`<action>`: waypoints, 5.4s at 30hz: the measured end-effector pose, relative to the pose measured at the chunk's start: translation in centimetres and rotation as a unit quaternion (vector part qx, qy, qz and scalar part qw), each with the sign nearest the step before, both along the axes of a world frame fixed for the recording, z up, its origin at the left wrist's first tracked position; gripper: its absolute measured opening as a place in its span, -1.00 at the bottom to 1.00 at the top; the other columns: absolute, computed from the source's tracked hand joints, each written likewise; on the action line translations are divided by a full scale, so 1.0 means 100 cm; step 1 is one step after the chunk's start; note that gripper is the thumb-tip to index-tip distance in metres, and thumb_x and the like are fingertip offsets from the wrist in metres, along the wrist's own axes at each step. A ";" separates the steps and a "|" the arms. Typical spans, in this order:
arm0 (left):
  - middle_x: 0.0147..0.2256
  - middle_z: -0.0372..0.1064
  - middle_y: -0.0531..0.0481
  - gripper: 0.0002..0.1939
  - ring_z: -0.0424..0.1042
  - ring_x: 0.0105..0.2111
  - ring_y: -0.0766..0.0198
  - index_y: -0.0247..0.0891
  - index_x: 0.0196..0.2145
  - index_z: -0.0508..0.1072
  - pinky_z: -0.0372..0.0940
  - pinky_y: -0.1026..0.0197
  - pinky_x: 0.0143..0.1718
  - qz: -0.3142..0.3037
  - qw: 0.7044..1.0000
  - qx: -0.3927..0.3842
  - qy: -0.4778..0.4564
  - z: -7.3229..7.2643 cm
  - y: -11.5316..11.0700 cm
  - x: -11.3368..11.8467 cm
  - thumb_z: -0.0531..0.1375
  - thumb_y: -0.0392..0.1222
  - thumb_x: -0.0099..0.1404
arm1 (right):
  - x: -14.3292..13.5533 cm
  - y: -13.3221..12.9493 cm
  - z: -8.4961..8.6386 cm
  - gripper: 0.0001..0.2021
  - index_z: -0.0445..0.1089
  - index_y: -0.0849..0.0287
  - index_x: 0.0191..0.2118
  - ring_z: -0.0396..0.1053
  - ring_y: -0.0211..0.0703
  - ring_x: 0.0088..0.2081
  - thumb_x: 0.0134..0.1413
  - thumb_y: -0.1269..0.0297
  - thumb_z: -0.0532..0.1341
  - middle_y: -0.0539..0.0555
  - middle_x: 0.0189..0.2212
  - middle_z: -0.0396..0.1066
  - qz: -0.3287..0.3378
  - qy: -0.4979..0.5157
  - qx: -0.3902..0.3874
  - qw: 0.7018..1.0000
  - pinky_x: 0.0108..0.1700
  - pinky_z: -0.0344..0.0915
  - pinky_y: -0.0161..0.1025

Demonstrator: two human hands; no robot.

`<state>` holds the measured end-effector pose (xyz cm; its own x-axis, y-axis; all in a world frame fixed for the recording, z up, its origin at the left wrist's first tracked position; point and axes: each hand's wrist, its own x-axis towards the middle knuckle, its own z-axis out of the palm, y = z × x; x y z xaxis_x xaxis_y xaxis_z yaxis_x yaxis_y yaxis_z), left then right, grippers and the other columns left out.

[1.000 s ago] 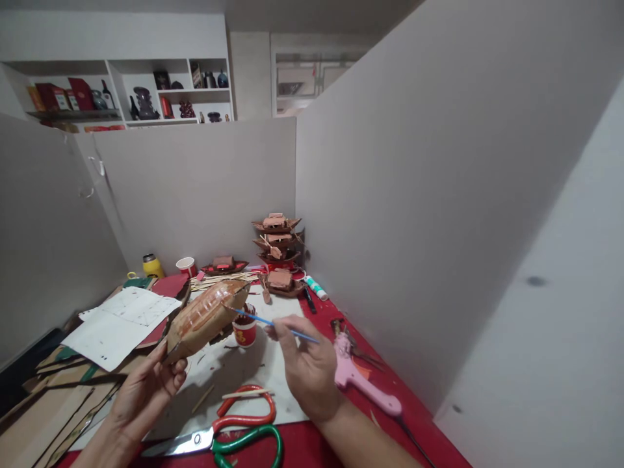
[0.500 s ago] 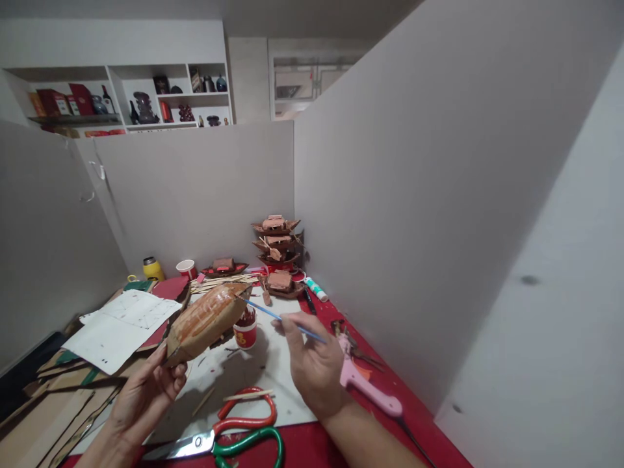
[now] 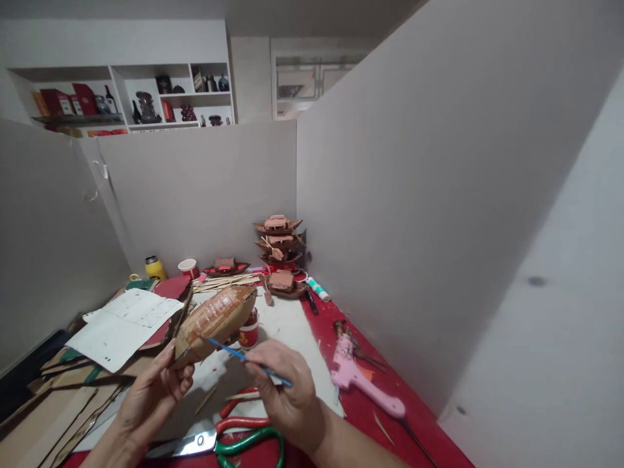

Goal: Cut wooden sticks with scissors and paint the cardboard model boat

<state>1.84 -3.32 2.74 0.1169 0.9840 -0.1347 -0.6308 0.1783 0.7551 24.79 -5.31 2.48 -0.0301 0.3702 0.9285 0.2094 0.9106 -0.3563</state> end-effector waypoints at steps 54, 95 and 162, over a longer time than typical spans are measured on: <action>-0.40 0.48 -0.03 -0.72 0.49 -0.53 0.27 -0.23 -0.19 0.28 0.35 0.30 -0.52 0.024 1.000 0.011 -0.002 0.004 0.000 -0.004 0.27 -0.34 0.16 | 0.010 -0.004 0.005 -0.60 0.32 0.10 0.00 0.48 -0.10 -0.22 0.10 0.64 0.13 0.11 -0.26 0.49 -0.018 -0.037 0.000 0.999 -0.20 0.46 -0.14; -0.41 0.45 0.00 -0.68 0.45 -0.50 0.31 -0.25 -0.23 0.35 0.31 0.32 -0.49 -0.060 0.993 0.093 0.050 -0.003 0.000 0.000 0.34 -0.12 0.12 | 0.010 0.007 -0.001 -0.60 0.32 0.10 0.04 0.47 -0.12 -0.14 0.13 0.62 0.14 0.11 -0.19 0.48 -0.043 -0.064 0.017 0.997 -0.10 0.44 -0.17; -0.39 0.47 -0.04 -0.74 0.47 -0.47 0.27 -0.26 -0.22 0.36 0.30 0.28 -0.47 -0.070 0.984 0.137 0.089 -0.003 -0.004 0.000 0.29 -0.14 0.19 | 0.001 0.001 0.000 -0.90 0.50 0.09 -0.28 0.53 -0.23 -0.45 0.19 0.27 0.22 0.00 -0.47 0.55 -0.001 0.132 -0.186 0.974 -0.39 0.48 -0.40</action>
